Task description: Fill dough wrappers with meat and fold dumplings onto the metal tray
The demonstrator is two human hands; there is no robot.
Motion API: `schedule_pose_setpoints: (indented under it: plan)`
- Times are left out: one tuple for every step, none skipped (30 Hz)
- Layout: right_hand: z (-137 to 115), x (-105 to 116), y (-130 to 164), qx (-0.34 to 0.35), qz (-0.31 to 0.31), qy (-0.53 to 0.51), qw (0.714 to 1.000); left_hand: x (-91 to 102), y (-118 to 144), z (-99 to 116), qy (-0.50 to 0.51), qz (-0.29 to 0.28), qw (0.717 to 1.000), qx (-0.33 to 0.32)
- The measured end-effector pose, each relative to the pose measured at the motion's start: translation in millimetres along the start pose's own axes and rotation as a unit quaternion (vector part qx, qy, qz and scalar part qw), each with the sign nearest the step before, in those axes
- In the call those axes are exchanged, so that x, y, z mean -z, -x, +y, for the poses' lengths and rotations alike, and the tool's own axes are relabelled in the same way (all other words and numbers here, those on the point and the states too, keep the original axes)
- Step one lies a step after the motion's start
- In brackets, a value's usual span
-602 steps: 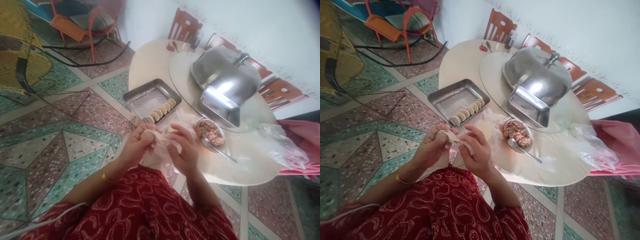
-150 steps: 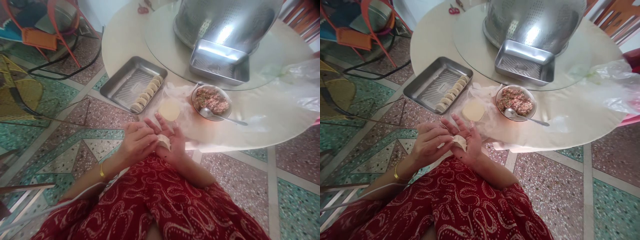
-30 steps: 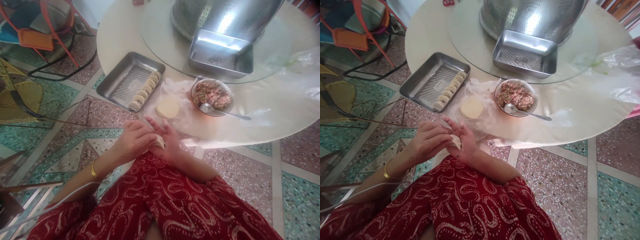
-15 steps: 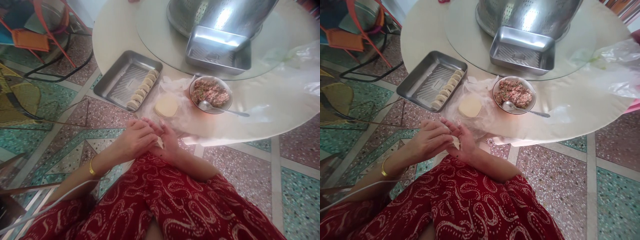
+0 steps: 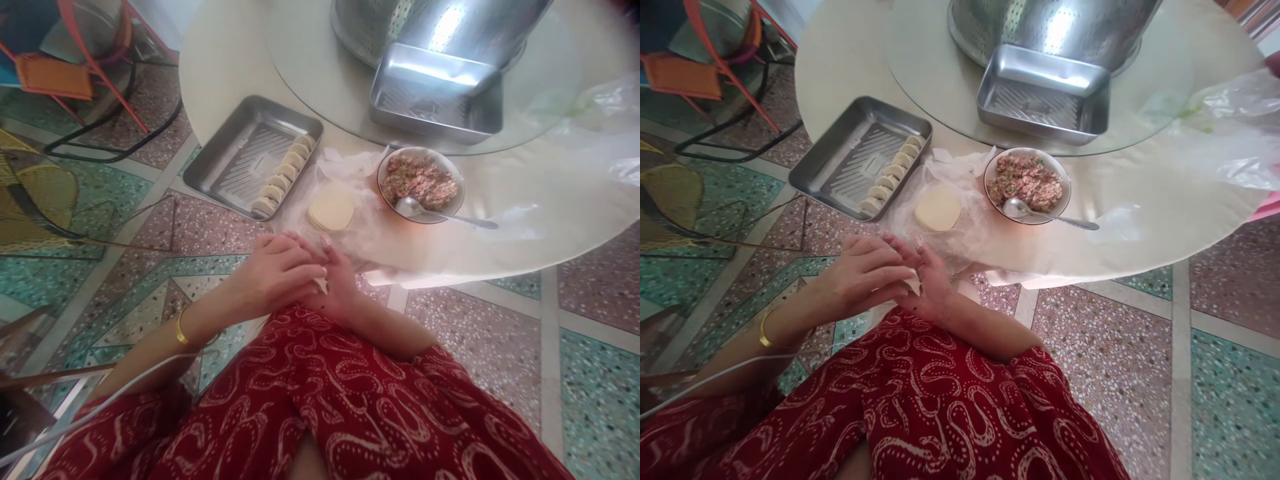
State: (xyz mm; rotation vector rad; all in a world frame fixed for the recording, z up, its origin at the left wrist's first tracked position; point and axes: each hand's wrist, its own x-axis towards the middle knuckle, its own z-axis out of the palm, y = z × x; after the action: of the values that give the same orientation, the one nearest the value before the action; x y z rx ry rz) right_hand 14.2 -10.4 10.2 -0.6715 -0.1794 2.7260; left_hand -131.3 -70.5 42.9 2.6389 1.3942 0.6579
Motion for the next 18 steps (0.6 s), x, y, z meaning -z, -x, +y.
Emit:
schedule_pose_setpoints:
  plan:
    - [-1,-2,1,0.001,0.003,-0.011,1.0,0.0,2,0,0.003,0.012,1.0,0.013]
    - [-2,-4,2,0.007,0.003,-0.022,1.0,-0.2,5,-1,0.003,0.024,0.999,0.026]
    - [-3,-5,2,0.018,-0.002,-0.033,0.999,-0.8,8,-1,0.001,0.035,0.999,0.039]
    - [-4,-6,3,0.031,-0.01,-0.045,0.998,-1.7,11,-1,-0.005,0.044,0.998,0.053]
    - [-4,-6,3,0.042,-0.02,-0.054,0.997,-2.9,14,-2,-0.013,0.053,0.996,0.068]
    - [-4,-5,3,0.05,-0.03,-0.059,0.997,-4.4,17,-2,-0.022,0.061,0.995,0.079]
    - [-4,-4,2,0.056,-0.037,-0.061,0.996,-5.8,19,-2,-0.031,0.067,0.993,0.089]
    - [-4,-3,2,0.056,-0.042,-0.058,0.996,-7.2,21,-2,-0.038,0.071,0.992,0.096]
    - [-4,-3,2,0.054,-0.043,-0.052,0.996,-8.3,22,-2,-0.043,0.072,0.992,0.099]
    - [-4,-2,1,0.054,-0.041,-0.045,0.997,-9.1,23,-1,-0.048,0.073,0.991,0.099]
    - [-3,-2,1,0.057,-0.038,-0.037,0.997,-9.6,23,0,-0.054,0.077,0.991,0.099]
    - [-3,-2,2,0.064,-0.035,-0.029,0.997,-9.9,22,1,-0.063,0.083,0.99,0.099]
    - [-3,-3,2,0.074,-0.03,-0.02,0.997,-10.2,21,1,-0.072,0.091,0.988,0.1]
    - [-2,-4,3,0.087,-0.024,-0.012,0.996,-10.5,20,2,-0.081,0.101,0.986,0.101]
    - [-1,-5,3,0.1,-0.018,-0.004,0.995,-10.8,19,3,-0.088,0.109,0.985,0.102]
    - [0,-6,4,0.112,-0.013,0.006,0.994,-11.4,19,4,-0.092,0.113,0.984,0.104]
    - [1,-6,4,0.121,-0.008,0.02,0.992,-12.0,18,4,-0.09,0.114,0.984,0.103]
    - [2,-7,4,0.126,-0.002,0.04,0.991,-12.7,17,4,-0.084,0.111,0.985,0.099]
